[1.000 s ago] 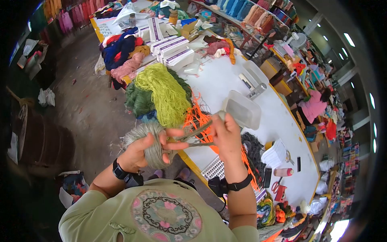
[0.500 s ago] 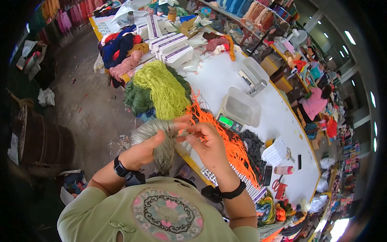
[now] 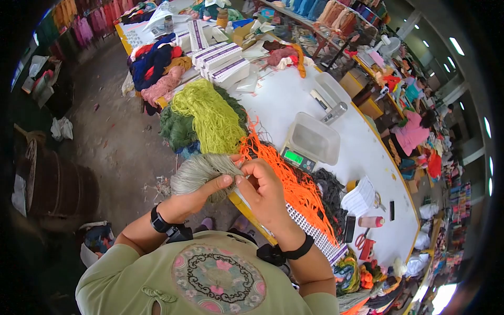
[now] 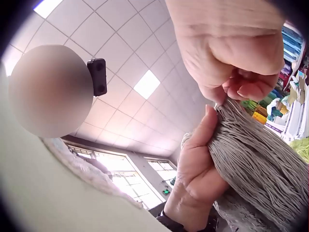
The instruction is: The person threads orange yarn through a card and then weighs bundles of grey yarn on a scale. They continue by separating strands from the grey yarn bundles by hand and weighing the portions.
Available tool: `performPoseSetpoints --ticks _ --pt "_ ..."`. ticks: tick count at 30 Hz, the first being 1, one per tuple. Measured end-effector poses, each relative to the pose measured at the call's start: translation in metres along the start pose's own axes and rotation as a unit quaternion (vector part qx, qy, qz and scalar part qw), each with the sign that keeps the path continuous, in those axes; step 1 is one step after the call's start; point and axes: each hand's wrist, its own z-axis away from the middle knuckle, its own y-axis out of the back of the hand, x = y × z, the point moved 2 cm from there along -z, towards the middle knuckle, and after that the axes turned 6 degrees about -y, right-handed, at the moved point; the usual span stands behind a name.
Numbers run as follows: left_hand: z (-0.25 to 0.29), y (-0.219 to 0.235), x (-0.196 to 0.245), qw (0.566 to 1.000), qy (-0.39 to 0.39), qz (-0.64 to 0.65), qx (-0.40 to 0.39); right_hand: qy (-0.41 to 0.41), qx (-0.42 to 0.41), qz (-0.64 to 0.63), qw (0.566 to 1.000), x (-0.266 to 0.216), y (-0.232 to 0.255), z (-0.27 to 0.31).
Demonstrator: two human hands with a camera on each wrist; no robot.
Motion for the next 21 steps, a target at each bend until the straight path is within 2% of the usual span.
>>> performPoseSetpoints --ticks 2,3,4,5,7,9,11,12,13,14,16,18,20,21 --pt "-0.001 -0.001 0.001 1.000 -0.003 -0.028 0.012 0.019 -0.003 0.006 1.000 -0.005 0.001 0.002" --pt "0.000 -0.004 0.004 1.000 -0.003 -0.029 0.013 -0.049 -0.024 -0.090 0.994 -0.005 0.001 0.003" --pt "0.002 -0.007 0.009 0.998 0.035 0.044 0.029 -0.117 -0.045 -0.184 0.975 -0.005 0.002 0.004" --pt "0.003 -0.009 0.010 0.990 0.072 0.116 0.046 -0.117 -0.046 -0.185 0.975 -0.006 0.005 0.004" --pt "0.001 -0.009 0.006 0.990 0.066 0.121 0.036 -0.205 -0.058 -0.288 0.934 -0.004 0.010 0.005" --pt "0.000 -0.008 0.002 0.990 0.061 0.126 0.027 -0.202 -0.056 -0.287 0.935 -0.004 0.010 0.002" --pt "-0.003 -0.007 0.002 0.999 0.023 0.041 0.020 -0.198 -0.053 -0.285 0.936 -0.004 0.010 0.002" --pt "-0.004 -0.008 0.002 0.999 0.023 0.041 0.019 -0.190 -0.068 -0.219 0.955 -0.005 0.010 0.001" --pt "-0.005 -0.008 0.004 1.000 -0.005 -0.015 0.016 -0.181 -0.082 -0.151 0.968 -0.005 0.010 0.001" --pt "-0.007 -0.009 0.005 0.997 -0.032 -0.070 0.012 -0.182 -0.082 -0.152 0.968 -0.003 0.010 0.001" --pt "-0.008 -0.009 -0.001 0.998 -0.035 -0.053 0.011 -0.144 -0.077 -0.129 0.978 0.001 0.011 0.001" --pt "-0.008 -0.012 -0.006 0.999 -0.039 -0.034 0.011 -0.150 -0.072 -0.148 0.975 0.002 0.015 0.000" --pt "-0.008 -0.016 -0.011 0.995 -0.001 0.066 0.069 -0.157 -0.068 -0.168 0.971 0.001 0.017 0.000" --pt "-0.009 -0.016 -0.009 0.995 -0.001 0.066 0.069 -0.172 -0.076 -0.171 0.967 -0.002 0.017 0.000"
